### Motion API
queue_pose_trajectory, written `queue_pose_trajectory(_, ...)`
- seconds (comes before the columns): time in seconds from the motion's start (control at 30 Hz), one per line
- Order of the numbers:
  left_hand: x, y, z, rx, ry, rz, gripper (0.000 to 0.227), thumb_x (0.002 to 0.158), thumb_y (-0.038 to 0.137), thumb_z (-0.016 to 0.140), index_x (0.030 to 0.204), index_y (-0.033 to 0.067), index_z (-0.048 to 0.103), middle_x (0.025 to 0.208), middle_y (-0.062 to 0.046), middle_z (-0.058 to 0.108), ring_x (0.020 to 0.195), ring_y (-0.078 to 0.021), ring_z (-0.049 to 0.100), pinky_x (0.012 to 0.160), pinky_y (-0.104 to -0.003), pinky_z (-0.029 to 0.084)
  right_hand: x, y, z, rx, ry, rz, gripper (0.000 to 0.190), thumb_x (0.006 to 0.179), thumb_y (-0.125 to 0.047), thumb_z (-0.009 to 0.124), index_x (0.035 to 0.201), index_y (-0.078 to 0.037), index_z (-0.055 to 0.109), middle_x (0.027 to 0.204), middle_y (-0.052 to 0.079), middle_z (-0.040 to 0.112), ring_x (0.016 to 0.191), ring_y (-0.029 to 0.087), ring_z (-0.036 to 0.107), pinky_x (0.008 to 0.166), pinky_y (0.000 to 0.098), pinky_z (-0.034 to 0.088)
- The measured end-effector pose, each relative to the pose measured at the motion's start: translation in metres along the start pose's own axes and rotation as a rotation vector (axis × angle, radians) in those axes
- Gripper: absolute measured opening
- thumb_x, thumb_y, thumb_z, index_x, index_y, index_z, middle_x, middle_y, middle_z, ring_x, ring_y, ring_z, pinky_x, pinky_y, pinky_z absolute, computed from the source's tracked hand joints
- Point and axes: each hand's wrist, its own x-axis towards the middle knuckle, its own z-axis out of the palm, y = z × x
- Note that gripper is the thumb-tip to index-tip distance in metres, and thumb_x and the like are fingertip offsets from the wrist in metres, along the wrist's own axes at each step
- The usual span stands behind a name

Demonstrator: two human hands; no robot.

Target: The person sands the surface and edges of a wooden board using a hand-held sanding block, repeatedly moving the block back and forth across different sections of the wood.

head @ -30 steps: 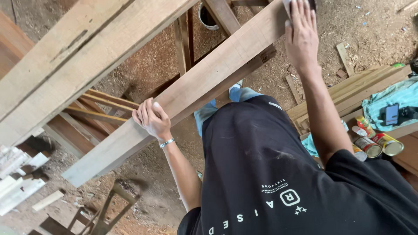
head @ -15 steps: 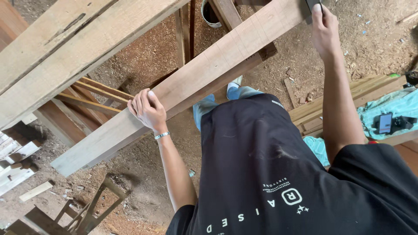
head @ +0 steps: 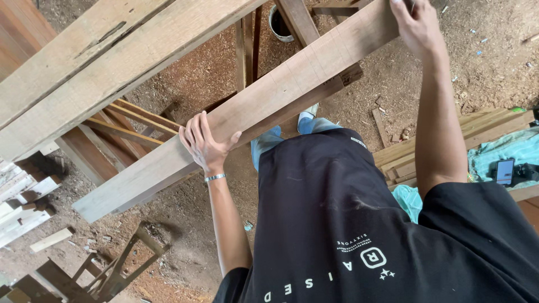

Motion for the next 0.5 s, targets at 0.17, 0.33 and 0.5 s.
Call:
queue_pose_trajectory(0.17,0.001,-0.006,0.001,0.017,0.061,0.058,0.106,0.085,0.094,0.048,0.134,0.0021,0.065,0.129,-0.015,0.064,0.123,-0.0333,0.060,0.114,-0.058,0.040,0.015,-0.018,-0.005,0.024,-0.075,0.044,0.065,0.114,-0.057,0.044,0.145,-0.001,0.053,0.140,0.025,0.062,0.129,0.037,0.058,0.103,0.0477,0.046)
queue_pose_trajectory(0.33,0.006,-0.018,-0.002,0.036,0.054,0.072,0.105,0.086,0.094,0.047,0.132,0.0023,0.066,0.128,-0.015,0.065,0.122,-0.0318,0.060,0.114,-0.057,0.040,0.015,-0.032,0.013,-0.027,-0.156,0.077,0.051,0.117,-0.038,0.031,0.152,-0.004,0.046,0.139,0.028,0.061,0.123,0.043,0.060,0.102,0.0518,0.048)
queue_pose_trajectory(0.5,0.008,-0.018,-0.006,-0.006,0.037,0.041,0.105,0.087,0.094,0.046,0.133,0.0019,0.065,0.129,-0.015,0.065,0.123,-0.0312,0.060,0.115,-0.057,0.039,-0.020,-0.030,0.028,-0.304,0.108,-0.346,0.043,0.121,-0.025,0.037,0.153,0.003,0.044,0.150,0.031,0.051,0.138,0.046,0.046,0.112,0.0545,0.040)
